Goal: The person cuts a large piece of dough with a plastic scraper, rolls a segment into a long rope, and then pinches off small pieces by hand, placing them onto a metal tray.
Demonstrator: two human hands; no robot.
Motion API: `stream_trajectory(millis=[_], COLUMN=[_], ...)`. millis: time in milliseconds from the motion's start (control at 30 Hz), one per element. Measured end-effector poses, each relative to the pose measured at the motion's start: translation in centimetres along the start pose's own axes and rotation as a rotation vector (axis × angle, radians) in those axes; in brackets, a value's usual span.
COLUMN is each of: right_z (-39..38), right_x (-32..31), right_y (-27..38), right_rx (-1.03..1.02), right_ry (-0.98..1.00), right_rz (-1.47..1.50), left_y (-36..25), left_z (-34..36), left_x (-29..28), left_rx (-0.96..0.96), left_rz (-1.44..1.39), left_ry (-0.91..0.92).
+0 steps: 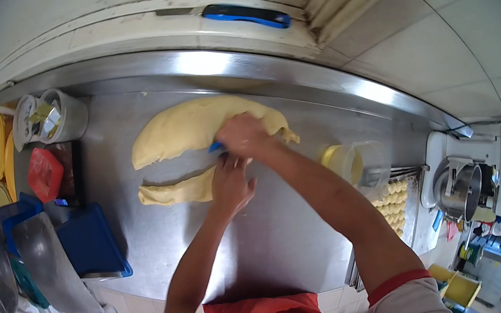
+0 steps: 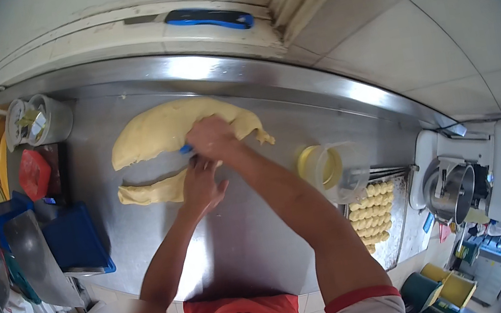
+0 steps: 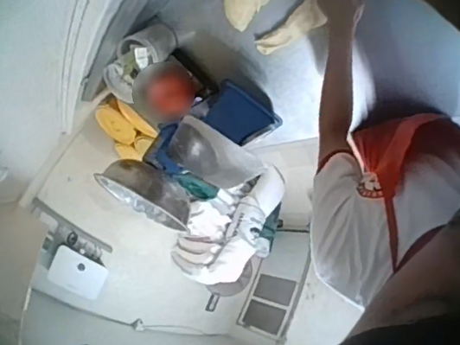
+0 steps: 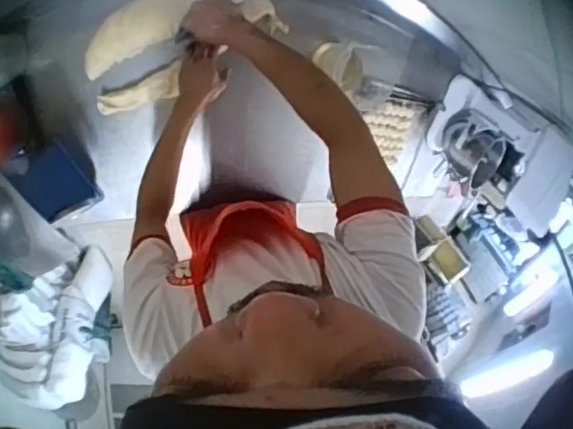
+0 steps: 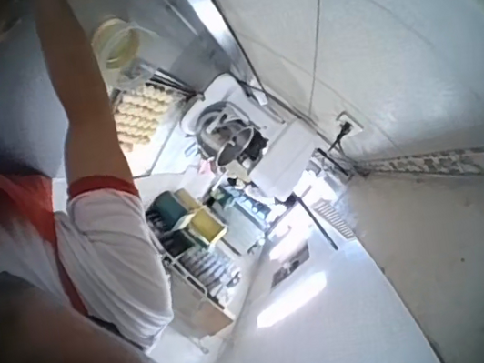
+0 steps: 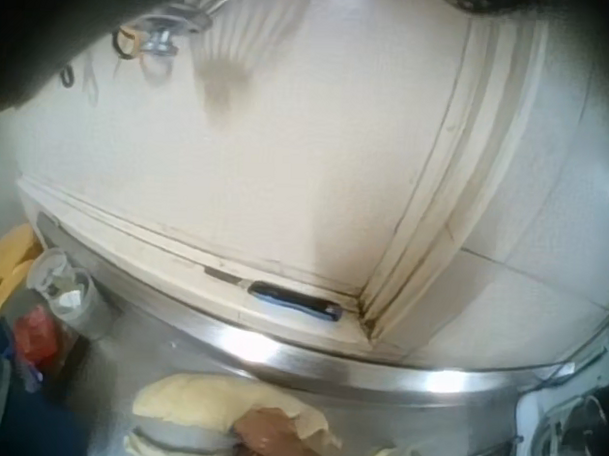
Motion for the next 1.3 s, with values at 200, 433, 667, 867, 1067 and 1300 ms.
stream_trajectory(millis=[200, 433, 667, 867, 1067, 1300], right_z=[-3.0, -4.5, -2.9, -7.9, -9.3, -12.1], right_x=[-1.9, -4.3, -0.3, -4.4, 2.6, 3.0], right_y=[-0.4, -10.8, -6.9, -9.6, -10.2, -7.5], right_rx=[-0.103, 0.072, 0.14, 0.355, 0.531, 0.591], right_ry=[-0.143, 0.038, 0.086, 0.093, 0.048, -0.153], right_rz=[0.253, -0.009, 0.062, 0.12, 0.274, 0.272], left_y=[-2.9, -4.1, -4.7, -5.7, -6.6, -1.2], left_z=[-0.5, 6.9, 3.3, 0.5, 3.2, -5.5], left_x=[-2.2, 3.7, 3.1, 1.3, 4.3, 0.2], left_rx=[0.011, 0.109, 0.218, 0.222, 0.117, 0.557], left_rz=[-0.139, 0.006, 0.07, -0.173, -0.021, -0.115], left_ry=[0.249, -0.213, 0.098, 0.232, -0.039, -0.029])
Point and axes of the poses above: each hand's wrist, its own z-axis towards the middle knuckle, its own x-axis out of the palm, y = z × x, the point moved 1 cm from there along z, towards the middle knuckle, and after that the axes turned 5 degrees about z, right-handed, at the moved point
